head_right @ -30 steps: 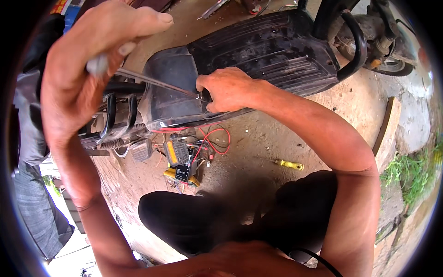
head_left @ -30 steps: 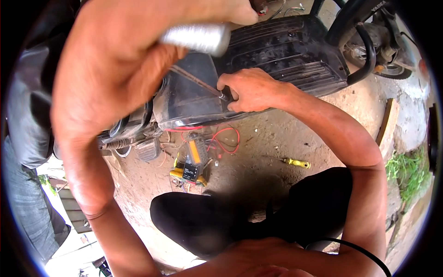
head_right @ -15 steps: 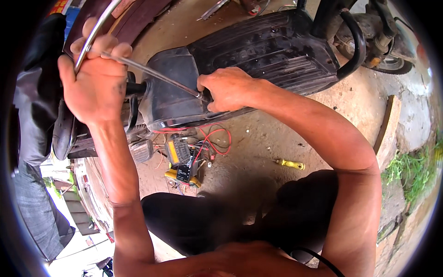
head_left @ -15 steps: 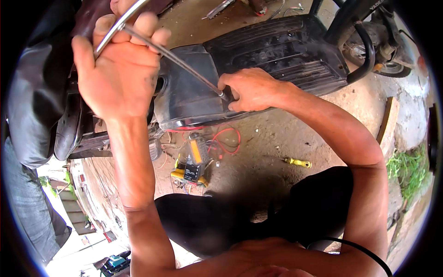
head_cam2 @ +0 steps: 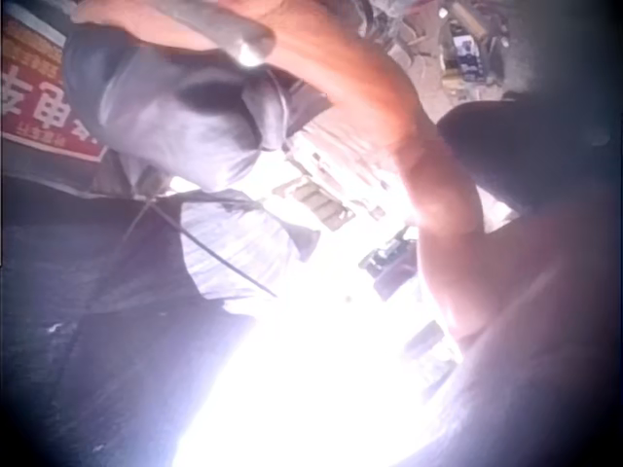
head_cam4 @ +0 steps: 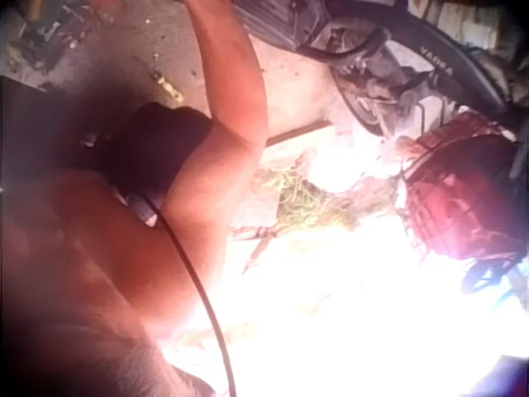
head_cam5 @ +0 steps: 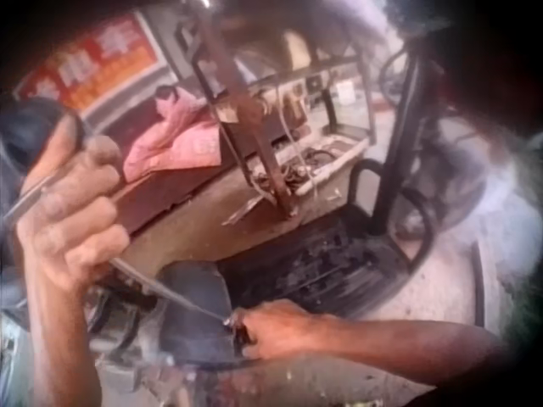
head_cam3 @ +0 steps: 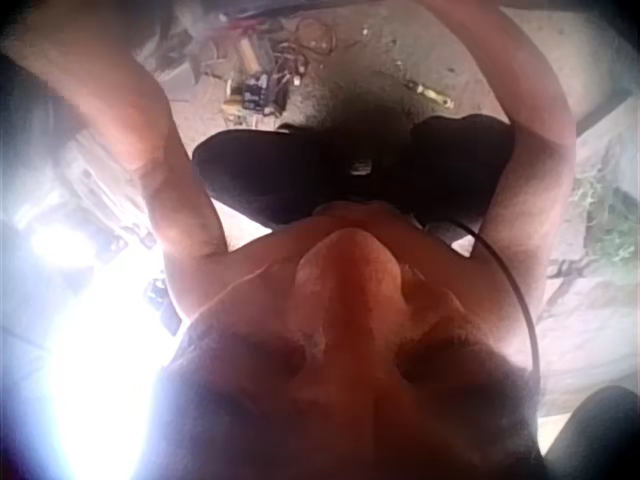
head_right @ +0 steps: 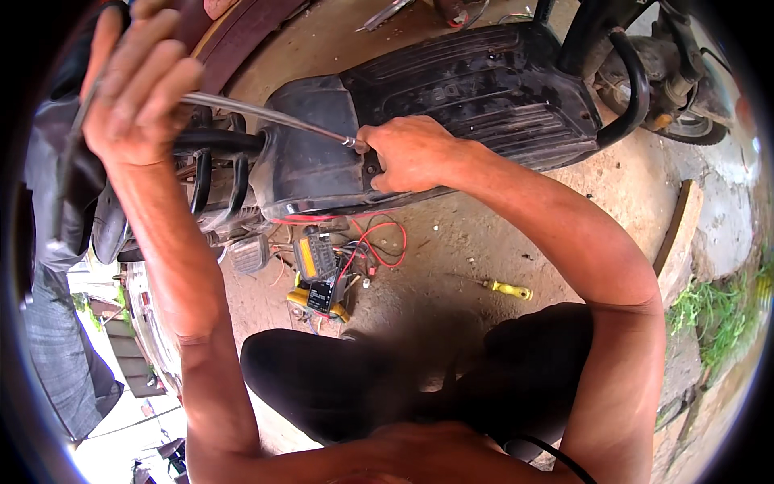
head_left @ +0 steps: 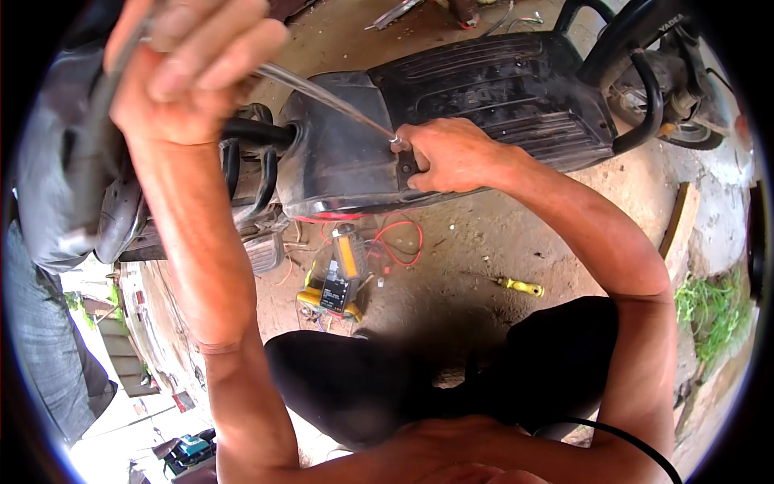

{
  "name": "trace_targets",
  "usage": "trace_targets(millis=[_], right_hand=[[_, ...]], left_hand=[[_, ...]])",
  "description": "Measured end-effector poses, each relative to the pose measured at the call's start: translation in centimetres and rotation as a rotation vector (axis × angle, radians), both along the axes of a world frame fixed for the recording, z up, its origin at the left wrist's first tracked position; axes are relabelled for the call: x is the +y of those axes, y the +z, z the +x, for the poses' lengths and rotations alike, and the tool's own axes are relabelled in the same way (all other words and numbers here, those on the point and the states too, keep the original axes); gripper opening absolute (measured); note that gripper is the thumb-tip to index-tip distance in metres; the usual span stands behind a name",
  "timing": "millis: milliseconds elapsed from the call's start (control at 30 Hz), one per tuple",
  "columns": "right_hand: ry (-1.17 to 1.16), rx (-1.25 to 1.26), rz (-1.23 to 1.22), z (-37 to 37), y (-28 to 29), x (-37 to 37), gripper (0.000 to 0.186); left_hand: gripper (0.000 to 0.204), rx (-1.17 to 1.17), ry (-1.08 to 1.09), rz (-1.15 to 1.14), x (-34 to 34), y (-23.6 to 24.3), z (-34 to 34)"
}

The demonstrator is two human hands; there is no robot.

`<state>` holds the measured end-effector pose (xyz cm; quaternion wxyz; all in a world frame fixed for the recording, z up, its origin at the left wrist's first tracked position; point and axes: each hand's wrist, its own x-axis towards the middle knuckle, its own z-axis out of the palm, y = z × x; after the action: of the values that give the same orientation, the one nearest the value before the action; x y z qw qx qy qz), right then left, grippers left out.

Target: The person unscrews several screws from the plastic floorboard of a scooter using a T-handle socket wrench and a screwdriver. They then disconnect electrical wires and use a multimeter to check the voltage, before replacing the screws and tightening them.

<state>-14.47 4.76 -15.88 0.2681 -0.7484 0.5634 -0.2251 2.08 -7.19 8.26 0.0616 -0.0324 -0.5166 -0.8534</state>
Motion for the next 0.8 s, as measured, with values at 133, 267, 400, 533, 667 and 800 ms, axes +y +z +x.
trace_targets(millis=[133, 267, 400, 533, 667, 800], right_hand=[[0.005, 0.054, 0.081, -0.1, 0.8, 0.1, 0.054], [0.034, -0.011, 0.059, 0.3, 0.9, -0.1, 0.053], [0.014, -0.029, 0.008, -0.4, -0.7, 0.2, 0.049], [0.018, -0.041, 0.024, -0.8, 0.2, 0.5, 0.048], [0.086, -0.141, 0.105, -1.9, 1.9, 3.2, 0.047], [0.131, -0.300, 0.322, -2.4, -1.8, 10.7, 0.044]], left_hand=[[0.055, 0.006, 0.081, -0.102, 1.1, 0.4, 0.8], [0.045, 0.013, 0.053, -0.098, 1.9, 0.6, 3.5], [0.044, 0.014, 0.153, 0.040, 4.8, -1.8, 4.3], [0.051, 0.032, 0.167, 0.142, 7.4, -4.0, 5.4], [0.061, 0.031, 0.159, 0.171, 8.8, -7.4, 7.2], [0.064, 0.005, 0.247, 0.119, 10.3, -8.4, 9.4]])
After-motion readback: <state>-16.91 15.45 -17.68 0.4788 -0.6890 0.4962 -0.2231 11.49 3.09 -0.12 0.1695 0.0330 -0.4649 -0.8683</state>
